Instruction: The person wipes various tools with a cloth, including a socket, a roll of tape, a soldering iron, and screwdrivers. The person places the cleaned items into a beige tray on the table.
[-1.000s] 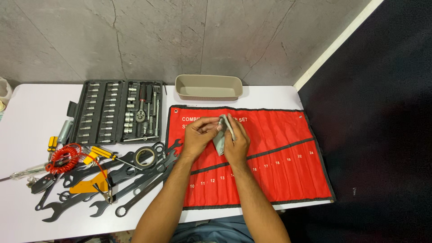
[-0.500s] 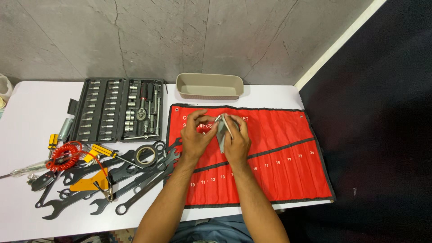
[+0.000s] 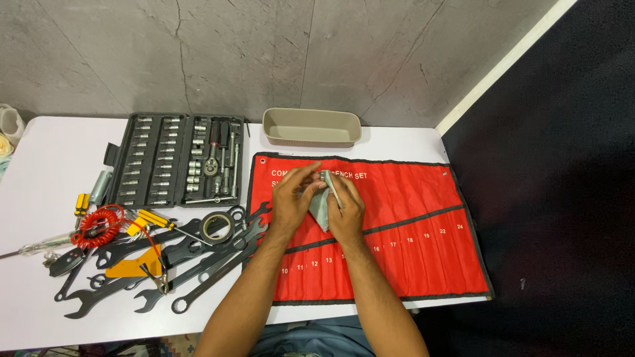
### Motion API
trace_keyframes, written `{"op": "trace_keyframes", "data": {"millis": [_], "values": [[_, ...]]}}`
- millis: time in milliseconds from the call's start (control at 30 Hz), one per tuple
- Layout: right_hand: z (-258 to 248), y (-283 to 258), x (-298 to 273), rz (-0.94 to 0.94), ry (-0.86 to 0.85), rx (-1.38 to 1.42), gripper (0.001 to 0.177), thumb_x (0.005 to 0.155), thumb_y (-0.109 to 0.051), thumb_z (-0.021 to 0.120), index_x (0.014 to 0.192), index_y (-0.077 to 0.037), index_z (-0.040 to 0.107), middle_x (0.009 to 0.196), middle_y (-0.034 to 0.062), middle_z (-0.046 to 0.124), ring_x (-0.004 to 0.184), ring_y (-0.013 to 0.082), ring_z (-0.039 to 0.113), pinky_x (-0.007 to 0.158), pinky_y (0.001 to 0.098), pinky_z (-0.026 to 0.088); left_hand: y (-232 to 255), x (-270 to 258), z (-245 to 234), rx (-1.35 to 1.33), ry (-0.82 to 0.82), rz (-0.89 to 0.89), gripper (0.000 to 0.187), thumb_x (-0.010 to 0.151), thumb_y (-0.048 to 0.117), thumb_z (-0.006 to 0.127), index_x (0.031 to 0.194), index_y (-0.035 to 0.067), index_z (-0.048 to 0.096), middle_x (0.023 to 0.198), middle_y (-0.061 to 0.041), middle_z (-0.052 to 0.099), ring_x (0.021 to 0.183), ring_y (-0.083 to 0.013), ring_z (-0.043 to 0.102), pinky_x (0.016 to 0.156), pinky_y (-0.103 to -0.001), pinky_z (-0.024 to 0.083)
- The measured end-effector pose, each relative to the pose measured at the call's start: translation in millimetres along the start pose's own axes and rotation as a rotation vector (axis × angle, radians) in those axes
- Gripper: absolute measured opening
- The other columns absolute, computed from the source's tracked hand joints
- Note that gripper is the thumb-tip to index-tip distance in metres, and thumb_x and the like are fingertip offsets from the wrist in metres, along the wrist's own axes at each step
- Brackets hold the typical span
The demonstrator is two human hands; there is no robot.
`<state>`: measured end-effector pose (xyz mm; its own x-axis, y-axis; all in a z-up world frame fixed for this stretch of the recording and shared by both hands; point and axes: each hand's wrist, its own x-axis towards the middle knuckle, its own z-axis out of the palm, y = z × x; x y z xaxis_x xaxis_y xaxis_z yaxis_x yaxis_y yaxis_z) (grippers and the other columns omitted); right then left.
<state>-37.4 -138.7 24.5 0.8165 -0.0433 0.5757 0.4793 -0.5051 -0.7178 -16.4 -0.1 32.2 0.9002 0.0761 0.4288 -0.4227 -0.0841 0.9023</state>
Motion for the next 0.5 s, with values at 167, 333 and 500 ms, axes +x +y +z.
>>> {"op": "trace_keyframes", "data": {"millis": [167,333,500], "values": [[0.6,1.3,-1.6,0.01,-0.031,0.002,0.04,0.092,0.006,0.057,0.13,-0.003,0.068,0.124,0.0144,0.068,0.115,0.0282,0.069,0.096,0.0365,0.056,3.6,-1.2,-2.6,-0.067,0.007,0.098,0.031,0.091,-0.002,0.074,0.121,0.005,0.074,0.106,-0.009,0.072,0.091,-0.0149,0.071,0.079,-0.027,0.061],[3.7,7.8,-1.7,0.083,-0.051,0.022,0.033,0.093,0.004,0.057,0.125,0.0,0.067,0.12,0.0139,0.07,0.109,0.0274,0.072,0.092,0.034,0.057,5.1,0.9,-4.9,0.021,0.035,0.025,0.022,0.088,0.003,0.078,0.11,0.005,0.078,0.098,-0.007,0.077,0.086,-0.0141,0.074,0.075,-0.027,0.06],[2.9,10.3,-1.2,0.12,-0.016,0.066,0.029,0.095,0.002,0.059,0.123,0.001,0.067,0.119,0.0144,0.072,0.107,0.0254,0.073,0.09,0.0325,0.057,5.3,0.3,-2.3,0.103,0.033,0.162,0.019,0.091,0.005,0.077,0.11,0.004,0.077,0.1,-0.009,0.076,0.088,-0.0159,0.073,0.076,-0.028,0.059]]}}
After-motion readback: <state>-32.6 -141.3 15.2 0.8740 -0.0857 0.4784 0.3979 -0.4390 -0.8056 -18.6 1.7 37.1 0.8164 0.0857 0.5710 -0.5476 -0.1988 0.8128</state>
